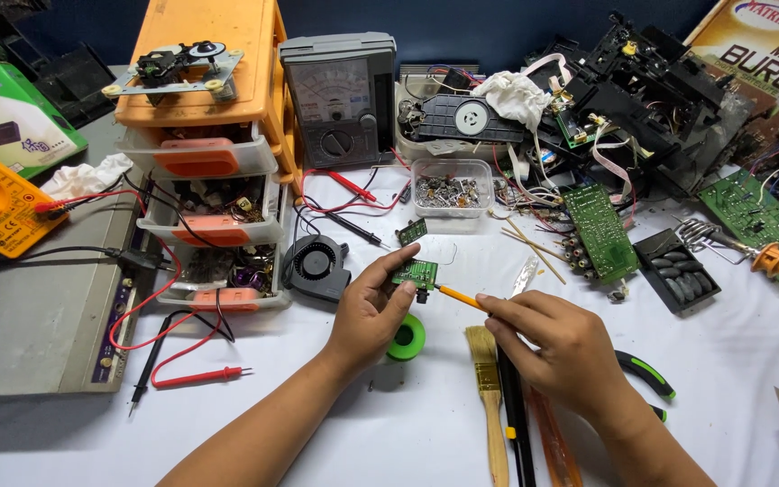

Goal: The person uses pliers to trim the leads of a component on a small green circuit board. They then use a yellow-handled screwdriver to adjust or press a component on the board. The work is performed on a cluttered table filled with various electronic parts and tools.

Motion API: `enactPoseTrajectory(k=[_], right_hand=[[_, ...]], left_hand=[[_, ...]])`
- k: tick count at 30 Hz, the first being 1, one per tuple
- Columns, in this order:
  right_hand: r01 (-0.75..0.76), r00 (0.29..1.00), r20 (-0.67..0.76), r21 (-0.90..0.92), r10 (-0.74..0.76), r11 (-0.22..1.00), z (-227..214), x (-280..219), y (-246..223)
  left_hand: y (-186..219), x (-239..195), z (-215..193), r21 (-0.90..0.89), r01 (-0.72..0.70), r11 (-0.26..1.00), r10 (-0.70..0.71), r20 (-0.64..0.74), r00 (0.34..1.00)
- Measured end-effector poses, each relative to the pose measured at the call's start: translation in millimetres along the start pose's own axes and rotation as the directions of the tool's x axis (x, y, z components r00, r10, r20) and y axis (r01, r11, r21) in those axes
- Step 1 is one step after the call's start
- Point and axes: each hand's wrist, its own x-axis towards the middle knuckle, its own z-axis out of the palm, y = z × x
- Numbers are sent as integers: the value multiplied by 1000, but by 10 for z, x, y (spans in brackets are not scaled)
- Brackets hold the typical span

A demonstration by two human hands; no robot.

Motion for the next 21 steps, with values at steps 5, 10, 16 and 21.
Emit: enactPoseTrajectory(k=[5, 10, 16, 21], right_hand=[[-222, 971, 123, 168, 203, 961, -54, -7, 65], [-411, 894, 247, 118, 374, 904, -117, -7, 125], [-597, 781, 251, 32, 572, 802, -102, -38, 209], [-706, 686, 334, 521, 646, 480, 29, -58, 78]], left_hand=[[-6, -9, 10, -114, -66, 991, 73, 58, 996], [18, -7, 41, -105, -128, 986, 138, 89, 986], [124, -29, 0, 206, -103, 973, 107, -9, 994], [130, -60, 9, 377, -520, 766, 471, 220, 854]])
